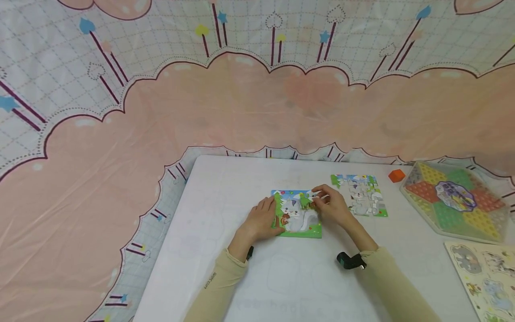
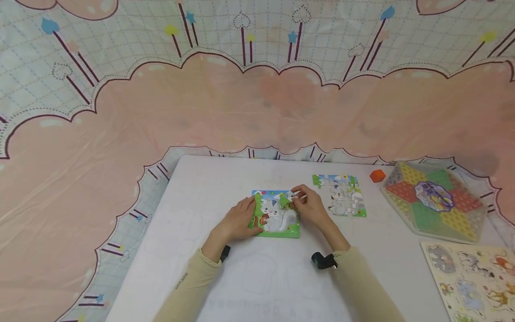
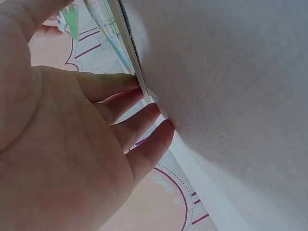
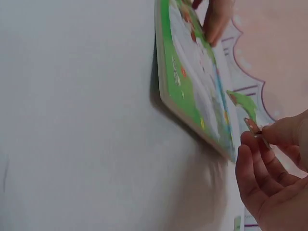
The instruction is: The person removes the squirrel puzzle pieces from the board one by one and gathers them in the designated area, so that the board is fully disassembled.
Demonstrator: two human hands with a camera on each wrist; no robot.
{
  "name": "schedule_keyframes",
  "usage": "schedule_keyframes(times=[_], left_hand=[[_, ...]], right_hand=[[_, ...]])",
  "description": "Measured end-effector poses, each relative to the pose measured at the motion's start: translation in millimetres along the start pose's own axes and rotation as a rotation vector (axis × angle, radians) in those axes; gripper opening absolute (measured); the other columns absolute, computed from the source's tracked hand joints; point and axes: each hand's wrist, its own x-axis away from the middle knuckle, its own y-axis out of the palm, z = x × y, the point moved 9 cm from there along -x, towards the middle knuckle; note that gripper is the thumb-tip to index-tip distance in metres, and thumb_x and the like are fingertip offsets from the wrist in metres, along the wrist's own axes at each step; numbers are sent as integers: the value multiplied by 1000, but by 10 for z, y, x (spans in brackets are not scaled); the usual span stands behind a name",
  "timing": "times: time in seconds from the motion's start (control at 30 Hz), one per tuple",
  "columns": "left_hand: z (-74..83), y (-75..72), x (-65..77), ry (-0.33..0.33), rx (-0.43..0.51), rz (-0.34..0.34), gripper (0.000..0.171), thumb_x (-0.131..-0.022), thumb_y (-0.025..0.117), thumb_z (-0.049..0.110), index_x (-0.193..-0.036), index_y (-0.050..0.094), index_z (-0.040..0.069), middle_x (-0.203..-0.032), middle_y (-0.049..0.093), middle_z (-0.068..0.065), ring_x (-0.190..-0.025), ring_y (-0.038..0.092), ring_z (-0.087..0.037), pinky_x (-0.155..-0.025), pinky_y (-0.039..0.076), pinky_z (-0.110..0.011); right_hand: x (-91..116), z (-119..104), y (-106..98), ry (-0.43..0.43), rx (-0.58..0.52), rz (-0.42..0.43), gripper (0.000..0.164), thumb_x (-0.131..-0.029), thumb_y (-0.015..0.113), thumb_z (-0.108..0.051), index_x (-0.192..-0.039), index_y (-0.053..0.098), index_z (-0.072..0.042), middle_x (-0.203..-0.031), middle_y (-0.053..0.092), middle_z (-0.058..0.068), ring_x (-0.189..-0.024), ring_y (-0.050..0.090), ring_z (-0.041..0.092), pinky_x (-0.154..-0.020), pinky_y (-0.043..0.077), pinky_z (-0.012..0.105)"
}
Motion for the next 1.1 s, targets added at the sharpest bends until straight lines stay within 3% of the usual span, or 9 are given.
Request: schedule_keyframes(times=[0.3, 0.53, 0.9, 1.1], left_hand=[[-32, 6, 29, -8, 9, -5, 92, -90, 67, 48, -152, 26, -7, -158, 24, -20, -145, 24, -36, -113, 30, -48], [-30, 15, 39, -11, 23, -11, 91, -91, 66, 48, -152, 25, -6, -159, 22, -19, -146, 23, -35, -114, 29, -47], [-6, -7, 29, 4, 19, 4, 91, -91, 67, 47, -151, 27, -7, -158, 24, -19, -145, 25, -36, -113, 30, -48], [21, -33, 25, 11, 9, 4, 91, -91, 66, 48, -151, 26, -7, -158, 24, -19, -145, 25, -36, -112, 31, -48]], right_hand=[[38, 221, -378, 21, -52, 94, 27, -94, 57, 5, -119, 59, 10, -96, 60, 26, -73, 67, 34, -57, 52, 20], [60, 399, -656, 108, 37, 142, 29, -94, 54, 3, -122, 60, 8, -98, 59, 25, -74, 65, 25, -55, 50, 21], [38, 525, -796, 176, 215, 126, 30, -92, 52, 2, -119, 60, 8, -104, 59, 28, -81, 57, 29, -62, 44, 30], [22, 548, -813, 156, 246, 121, 31, -88, 52, 3, -117, 61, 10, -104, 60, 30, -87, 59, 36, -67, 44, 35]])
